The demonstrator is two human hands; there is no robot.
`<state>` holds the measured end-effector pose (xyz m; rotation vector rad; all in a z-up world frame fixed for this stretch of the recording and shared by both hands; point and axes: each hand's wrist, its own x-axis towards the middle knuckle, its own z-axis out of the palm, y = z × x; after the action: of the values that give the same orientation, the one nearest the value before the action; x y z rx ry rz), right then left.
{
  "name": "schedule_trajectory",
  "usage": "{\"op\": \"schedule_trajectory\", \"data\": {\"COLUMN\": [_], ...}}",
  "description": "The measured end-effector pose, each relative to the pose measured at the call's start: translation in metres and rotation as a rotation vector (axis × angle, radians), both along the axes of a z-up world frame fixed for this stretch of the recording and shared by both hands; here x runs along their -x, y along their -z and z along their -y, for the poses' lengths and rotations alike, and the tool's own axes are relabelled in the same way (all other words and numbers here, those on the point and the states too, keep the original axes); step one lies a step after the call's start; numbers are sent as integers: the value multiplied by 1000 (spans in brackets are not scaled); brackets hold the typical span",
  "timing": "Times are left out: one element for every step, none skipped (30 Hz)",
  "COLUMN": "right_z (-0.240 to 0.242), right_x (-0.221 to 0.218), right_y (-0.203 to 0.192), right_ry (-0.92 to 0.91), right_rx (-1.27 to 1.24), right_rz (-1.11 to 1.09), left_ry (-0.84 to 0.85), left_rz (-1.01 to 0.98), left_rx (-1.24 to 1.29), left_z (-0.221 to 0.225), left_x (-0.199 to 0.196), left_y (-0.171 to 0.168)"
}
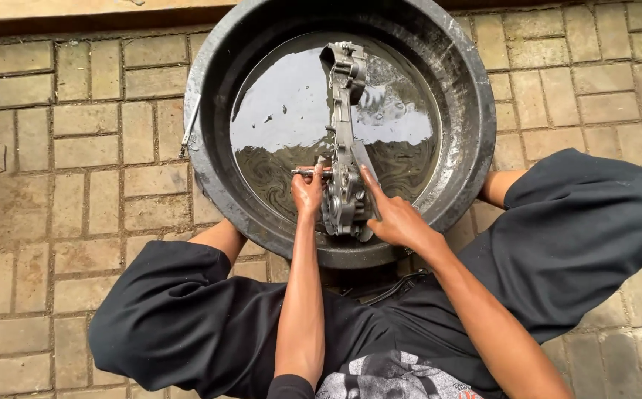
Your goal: Cleaning a complex metal machine part in a basin of fluid using a wire brush and a small pick to remove grime.
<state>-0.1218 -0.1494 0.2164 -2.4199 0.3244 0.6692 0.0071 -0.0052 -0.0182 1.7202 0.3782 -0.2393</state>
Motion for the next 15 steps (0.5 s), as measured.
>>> {"op": "schedule_trajectory", "data": {"right_z": [0, 1, 2, -1, -4, -7, -4, -2, 0, 4, 8, 15, 15, 12, 8], "right_x": [10, 19, 28, 33, 37, 43, 35, 29, 24, 15, 6, -5, -1, 4, 8], "right_y": [-5, -11, -16, -16, -15, -15, -9, -3, 3, 14, 24, 32, 25, 19, 12], "right_ry": [3, 39, 75, 73, 122, 170, 166, 107, 47, 52, 33, 12, 15, 13, 11], "right_rx": [-1, -63, -125, -124, -161, -199, -199, -155, -112, -117, -73, -23, -22, -38, -54], "right_rz": [0, -32, -64, -68, -87, -106, -111, -52, 7, 3, 14, 29, 31, -5, -41], "left_ry": [3, -7, -17, -20, -17, -14, -19, -21, -24, -19, -19, -20, -17, -16, -14], "left_rz": [0, 0, 1, -4, 3, 8, 4, 11, 19, 15, 16, 23, 25, 29, 34], "left_rx": [-1, 5, 10, 11, 10, 8, 7, 22, 36, 31, 37, 50, 51, 77, 104], "left_z": [-1, -1, -2, -2, -2, -2, 0, 1, 2, 0, -2, 1, 3, 0, -2], "left_x": [-1, -1, -1, -1, 0, 1, 0, 0, 0, 1, 1, -2, -3, -2, -2], "left_y": [2, 5, 8, 6, 4, 2, 3, 3, 4, 6, 8, 9, 7, 5, 2]}}
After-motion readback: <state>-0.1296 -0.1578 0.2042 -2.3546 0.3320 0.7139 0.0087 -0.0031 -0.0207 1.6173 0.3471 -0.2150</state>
